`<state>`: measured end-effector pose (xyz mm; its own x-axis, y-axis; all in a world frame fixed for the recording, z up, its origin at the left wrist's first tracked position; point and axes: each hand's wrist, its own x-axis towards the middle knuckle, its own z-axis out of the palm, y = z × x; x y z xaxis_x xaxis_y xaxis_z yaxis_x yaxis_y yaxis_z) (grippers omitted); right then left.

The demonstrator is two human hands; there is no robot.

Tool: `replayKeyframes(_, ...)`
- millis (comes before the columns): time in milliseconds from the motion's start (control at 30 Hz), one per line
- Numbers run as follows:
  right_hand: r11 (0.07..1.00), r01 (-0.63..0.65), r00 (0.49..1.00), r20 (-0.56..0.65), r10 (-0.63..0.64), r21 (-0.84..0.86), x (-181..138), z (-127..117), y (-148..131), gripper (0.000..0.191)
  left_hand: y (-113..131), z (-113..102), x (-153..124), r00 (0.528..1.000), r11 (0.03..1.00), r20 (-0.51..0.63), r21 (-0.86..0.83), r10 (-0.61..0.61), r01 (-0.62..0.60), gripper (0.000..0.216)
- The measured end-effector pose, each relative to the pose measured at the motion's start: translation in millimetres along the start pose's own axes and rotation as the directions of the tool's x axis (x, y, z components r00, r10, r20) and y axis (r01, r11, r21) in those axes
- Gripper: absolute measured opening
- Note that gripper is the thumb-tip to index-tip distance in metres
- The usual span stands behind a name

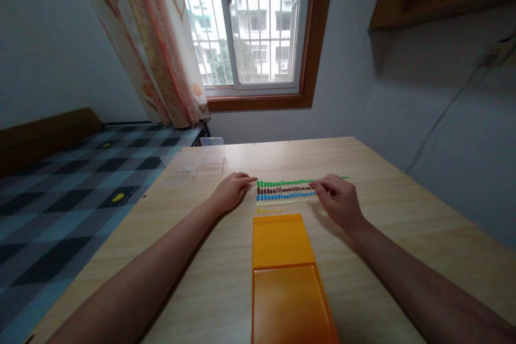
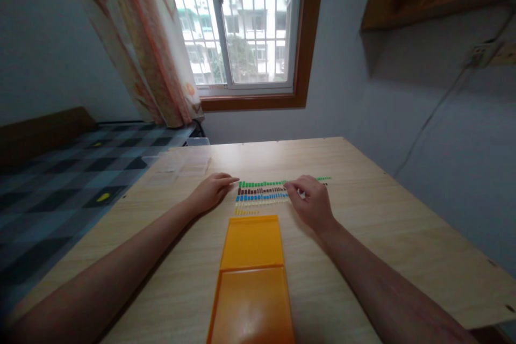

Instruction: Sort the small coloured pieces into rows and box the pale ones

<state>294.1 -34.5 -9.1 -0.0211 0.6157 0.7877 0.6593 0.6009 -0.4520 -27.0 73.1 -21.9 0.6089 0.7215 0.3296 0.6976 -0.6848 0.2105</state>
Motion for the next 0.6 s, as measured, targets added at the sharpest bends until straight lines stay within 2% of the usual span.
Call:
replayKeyframes(167,1.000,-0.003,0.998,0.056,0.003,0.008,-1,1,-1,0.033,-1,2,-1,1.000,1.000,-0.011,-0.010,0.020,-0.020,0.041)
replayKeyframes(333,1.000,0.012,0.977,0.213,-0.017,0.028,-3,1,-6,0.035,4,-1,-3,1.000,1.000,-0.021,-0.015,0.003,-0.003,0.041)
replayKeyframes(467,0.999,0.023,0.902,0.430,-0.039,0.043,-6,3,-16,0.030,10,-4,-5,0.998,0.999,-0.048,-0.020,-0.030,0.029,0.039)
replayKeyframes(533,1.000,-0.008,0.845,0.535,-0.006,0.023,-8,4,-20,0.024,12,-5,-6,0.995,0.998,-0.077,-0.022,-0.058,0.057,0.037)
replayKeyframes(600,0.999,-0.041,0.811,0.583,0.037,-0.006,-9,5,-23,0.023,15,-8,-7,0.989,0.996,-0.118,-0.022,-0.086,0.084,0.034)
